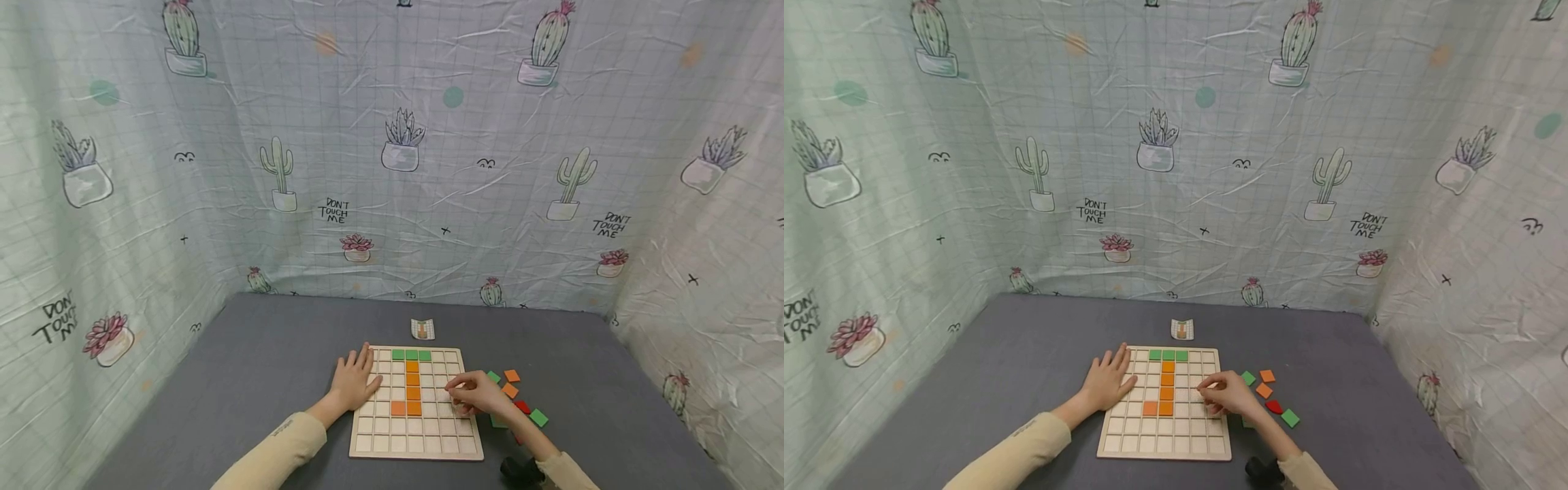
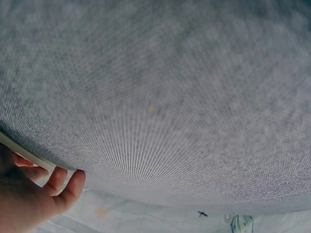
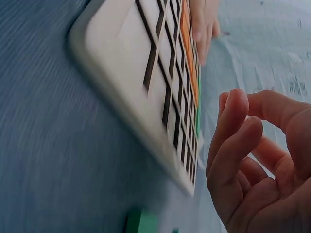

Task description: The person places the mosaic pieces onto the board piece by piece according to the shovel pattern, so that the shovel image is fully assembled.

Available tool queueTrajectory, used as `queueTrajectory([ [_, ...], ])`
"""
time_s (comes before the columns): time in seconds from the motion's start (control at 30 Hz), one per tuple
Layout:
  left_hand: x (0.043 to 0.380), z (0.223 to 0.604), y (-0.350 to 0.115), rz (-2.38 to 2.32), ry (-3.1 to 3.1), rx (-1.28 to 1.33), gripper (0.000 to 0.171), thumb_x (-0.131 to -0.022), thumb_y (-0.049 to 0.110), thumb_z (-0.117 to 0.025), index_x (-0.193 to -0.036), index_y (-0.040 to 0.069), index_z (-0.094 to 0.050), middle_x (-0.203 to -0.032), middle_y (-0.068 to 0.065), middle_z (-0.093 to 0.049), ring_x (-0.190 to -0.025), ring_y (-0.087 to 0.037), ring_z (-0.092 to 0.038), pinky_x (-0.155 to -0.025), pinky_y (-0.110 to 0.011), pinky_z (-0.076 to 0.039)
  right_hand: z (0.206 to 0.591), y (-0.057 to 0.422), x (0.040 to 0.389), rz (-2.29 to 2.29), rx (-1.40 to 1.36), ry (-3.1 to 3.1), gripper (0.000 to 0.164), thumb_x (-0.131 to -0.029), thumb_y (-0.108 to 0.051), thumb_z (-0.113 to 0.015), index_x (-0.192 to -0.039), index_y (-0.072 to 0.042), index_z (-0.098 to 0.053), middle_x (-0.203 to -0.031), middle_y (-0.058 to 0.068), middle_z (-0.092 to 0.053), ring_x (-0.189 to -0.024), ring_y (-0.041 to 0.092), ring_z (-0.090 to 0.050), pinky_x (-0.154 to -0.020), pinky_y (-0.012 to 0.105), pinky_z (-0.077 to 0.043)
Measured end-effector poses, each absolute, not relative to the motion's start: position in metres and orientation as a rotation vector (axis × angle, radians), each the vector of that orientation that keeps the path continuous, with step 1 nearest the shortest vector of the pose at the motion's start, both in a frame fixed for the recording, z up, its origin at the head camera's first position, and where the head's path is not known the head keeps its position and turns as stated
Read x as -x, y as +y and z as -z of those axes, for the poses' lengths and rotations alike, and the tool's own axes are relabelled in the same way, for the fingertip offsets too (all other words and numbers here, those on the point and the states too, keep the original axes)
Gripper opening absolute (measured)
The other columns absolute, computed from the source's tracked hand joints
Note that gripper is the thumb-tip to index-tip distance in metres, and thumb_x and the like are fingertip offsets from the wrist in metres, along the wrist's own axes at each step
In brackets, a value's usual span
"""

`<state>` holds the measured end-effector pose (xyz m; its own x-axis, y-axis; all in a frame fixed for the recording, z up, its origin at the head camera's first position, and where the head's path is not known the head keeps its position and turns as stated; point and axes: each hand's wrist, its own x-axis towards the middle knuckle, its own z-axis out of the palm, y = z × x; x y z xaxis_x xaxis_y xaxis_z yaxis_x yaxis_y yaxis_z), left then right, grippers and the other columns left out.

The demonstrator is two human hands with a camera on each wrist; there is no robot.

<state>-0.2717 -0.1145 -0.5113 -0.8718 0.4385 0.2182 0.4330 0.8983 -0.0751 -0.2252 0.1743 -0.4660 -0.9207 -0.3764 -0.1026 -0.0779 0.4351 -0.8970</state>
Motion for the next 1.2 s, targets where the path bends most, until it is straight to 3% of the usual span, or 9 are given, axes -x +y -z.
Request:
queueTrajectory([
  [0.23,0.270,0.510,-0.114,-0.042,-2.829,0.657,0.061,-0.093,0.046,-0.035,-0.136,0.003,-0.037,-0.142,-0.015,-0.034,-0.117,-0.033,-0.041,-0.082,-0.047,-0.034,0.466,0.207,0.223,1.519,0.332,2.403,0.035,-0.085,-0.021,-0.059,-0.108,0.006,-0.060,-0.073,0.015,-0.063,-0.051,0.013,-0.056,-0.042,0.021,-0.036],
  [0.5,0.270,0.510,-0.114,-0.038,-2.833,0.650,0.060,-0.093,0.045,-0.035,-0.136,0.004,-0.036,-0.142,-0.015,-0.034,-0.117,-0.032,-0.041,-0.082,-0.047,-0.034,0.462,0.232,0.220,1.449,0.312,2.549,0.035,-0.085,-0.022,-0.059,-0.109,0.004,-0.061,-0.077,0.020,-0.064,-0.054,0.017,-0.059,-0.045,0.030,-0.044],
  [0.8,0.269,0.509,-0.113,-0.061,-2.838,0.654,0.061,-0.093,0.046,-0.035,-0.137,0.004,-0.036,-0.142,-0.014,-0.033,-0.117,-0.032,-0.041,-0.082,-0.047,-0.034,0.465,0.261,0.224,1.468,0.309,2.545,0.038,-0.087,-0.016,-0.057,-0.114,0.010,-0.054,-0.082,0.023,-0.064,-0.059,0.017,-0.059,-0.049,0.030,-0.045],
  [1.2,0.268,0.508,-0.113,-0.049,-2.834,0.648,0.060,-0.093,0.046,-0.035,-0.137,0.004,-0.036,-0.142,-0.014,-0.034,-0.117,-0.032,-0.041,-0.082,-0.047,-0.034,0.472,0.287,0.231,1.472,0.159,2.550,0.041,-0.086,-0.016,-0.057,-0.118,0.010,-0.051,-0.087,0.020,-0.066,-0.062,0.018,-0.060,-0.053,0.033,-0.047],
])
